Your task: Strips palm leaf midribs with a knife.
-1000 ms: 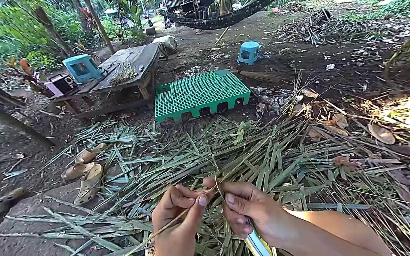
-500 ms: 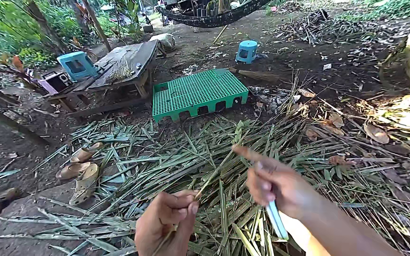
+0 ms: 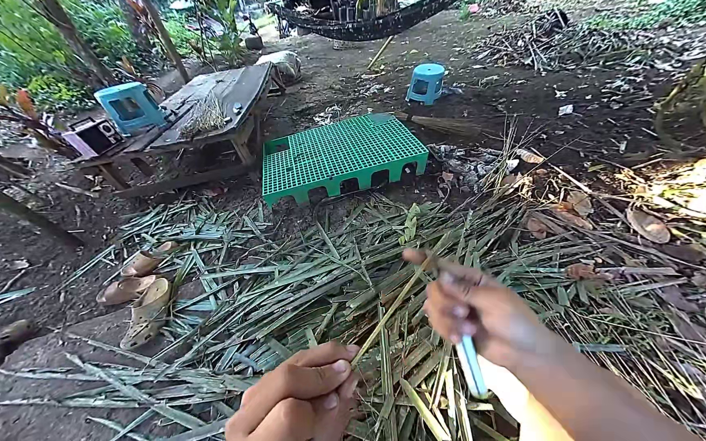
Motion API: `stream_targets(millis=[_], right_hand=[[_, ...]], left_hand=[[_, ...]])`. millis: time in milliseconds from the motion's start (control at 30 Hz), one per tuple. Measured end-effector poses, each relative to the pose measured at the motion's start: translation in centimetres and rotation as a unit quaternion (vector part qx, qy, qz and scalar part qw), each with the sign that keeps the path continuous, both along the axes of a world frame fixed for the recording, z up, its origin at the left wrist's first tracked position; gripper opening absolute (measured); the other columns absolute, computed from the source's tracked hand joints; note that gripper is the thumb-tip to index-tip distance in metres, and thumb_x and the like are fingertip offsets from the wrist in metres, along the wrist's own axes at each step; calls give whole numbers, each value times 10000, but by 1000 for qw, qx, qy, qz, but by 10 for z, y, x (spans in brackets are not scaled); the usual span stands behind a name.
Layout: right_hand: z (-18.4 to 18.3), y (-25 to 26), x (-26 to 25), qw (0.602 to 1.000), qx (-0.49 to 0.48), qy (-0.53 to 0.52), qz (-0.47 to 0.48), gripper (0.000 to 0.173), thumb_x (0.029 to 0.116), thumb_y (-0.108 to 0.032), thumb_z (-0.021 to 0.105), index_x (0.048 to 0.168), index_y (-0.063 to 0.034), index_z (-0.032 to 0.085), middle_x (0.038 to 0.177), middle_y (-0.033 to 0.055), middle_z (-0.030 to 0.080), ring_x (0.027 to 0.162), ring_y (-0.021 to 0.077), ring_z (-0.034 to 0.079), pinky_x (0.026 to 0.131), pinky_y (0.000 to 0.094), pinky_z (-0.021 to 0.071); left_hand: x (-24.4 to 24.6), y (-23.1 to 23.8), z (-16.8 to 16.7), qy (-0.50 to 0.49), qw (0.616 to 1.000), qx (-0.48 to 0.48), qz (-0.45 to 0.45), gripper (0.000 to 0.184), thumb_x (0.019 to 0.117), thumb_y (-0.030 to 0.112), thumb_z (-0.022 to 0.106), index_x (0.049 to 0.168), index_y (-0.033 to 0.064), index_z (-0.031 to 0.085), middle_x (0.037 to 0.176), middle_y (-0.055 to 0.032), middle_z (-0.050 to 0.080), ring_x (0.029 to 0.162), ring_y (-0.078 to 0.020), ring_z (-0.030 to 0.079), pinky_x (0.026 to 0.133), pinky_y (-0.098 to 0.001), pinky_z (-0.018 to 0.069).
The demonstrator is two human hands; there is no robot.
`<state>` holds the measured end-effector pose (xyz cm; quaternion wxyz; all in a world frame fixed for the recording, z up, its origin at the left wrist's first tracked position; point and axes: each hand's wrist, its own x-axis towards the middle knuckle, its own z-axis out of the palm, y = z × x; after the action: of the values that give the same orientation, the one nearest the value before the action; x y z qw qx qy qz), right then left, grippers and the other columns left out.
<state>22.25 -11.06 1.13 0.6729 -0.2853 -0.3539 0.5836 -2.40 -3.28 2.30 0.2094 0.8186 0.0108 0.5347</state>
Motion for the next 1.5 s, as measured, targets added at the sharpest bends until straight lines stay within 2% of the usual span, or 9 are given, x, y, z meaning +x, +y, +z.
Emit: stream_targets(millis=[167,333,500,733,900,1000,1100,1367,1500], right_hand=[[4,8,39,979,-63,37,-191,437,1120,-217,227,1378,-192,579,554,-86,465,431,-2,461,444,149,453],[-4,-6,3,994,41,-37,91,494,1047,-324,534,1513,-177,462,637,-169,548,542,-52,532,530,132,472],[-7,-9,-29,975,70,7,211,527,1067,-249,522,1568,-200,371,680,-147,529,585,-49,529,567,123,464],[-6,7,7,994,-53,34,-91,342,1083,-185,331,1263,-142,618,574,-103,540,475,-7,528,489,160,491],[-8,3,8,936,15,-222,-273,388,1071,-163,407,1432,-33,467,864,-81,657,584,-27,550,536,131,487],[-10,-7,-24,790,169,-487,-332,532,987,-327,648,1448,-88,532,1201,25,652,745,-37,549,609,113,453],[-10,-13,-40,653,246,-611,-375,339,1020,-308,607,1357,-279,586,1136,62,602,803,101,592,649,191,502],[-19,-46,8,585,159,-690,-396,262,1048,-285,550,1023,-137,764,927,36,760,830,134,728,711,287,597],[-51,-137,106,561,-50,-693,-450,318,1011,-216,572,1021,52,745,976,221,747,858,328,736,794,498,590]], left_hand=[[-18,1,5,0,999,-49,10,168,974,70,684,899,129,546,1031,41,675,1042,-94,708,880,-260,625],[-16,2,1,-2,997,-80,17,151,973,73,680,911,143,561,1019,60,682,1026,-79,711,879,-251,623],[-11,-1,-3,11,995,-100,-28,156,965,58,687,916,135,561,999,41,674,1019,-98,714,884,-279,626],[-16,4,0,14,995,-100,-20,174,960,73,703,907,141,552,991,43,688,1004,-102,723,870,-275,631],[-8,5,-2,-3,988,-157,-9,120,959,111,713,935,171,612,966,73,704,969,-75,727,863,-264,628],[-1,1,-8,2,975,-218,-37,102,949,115,726,946,178,646,973,68,711,952,-83,733,862,-289,637],[4,-3,-9,23,964,-254,-73,115,946,104,728,970,194,660,998,75,727,941,-75,735,848,-277,635],[3,-3,3,30,926,-364,-93,43,971,252,693,1010,252,711,966,88,753,815,-42,730,725,-214,624],[-15,26,11,-40,907,-418,-6,73,978,256,680,932,292,725,850,98,750,717,-8,696,679,-171,586]])
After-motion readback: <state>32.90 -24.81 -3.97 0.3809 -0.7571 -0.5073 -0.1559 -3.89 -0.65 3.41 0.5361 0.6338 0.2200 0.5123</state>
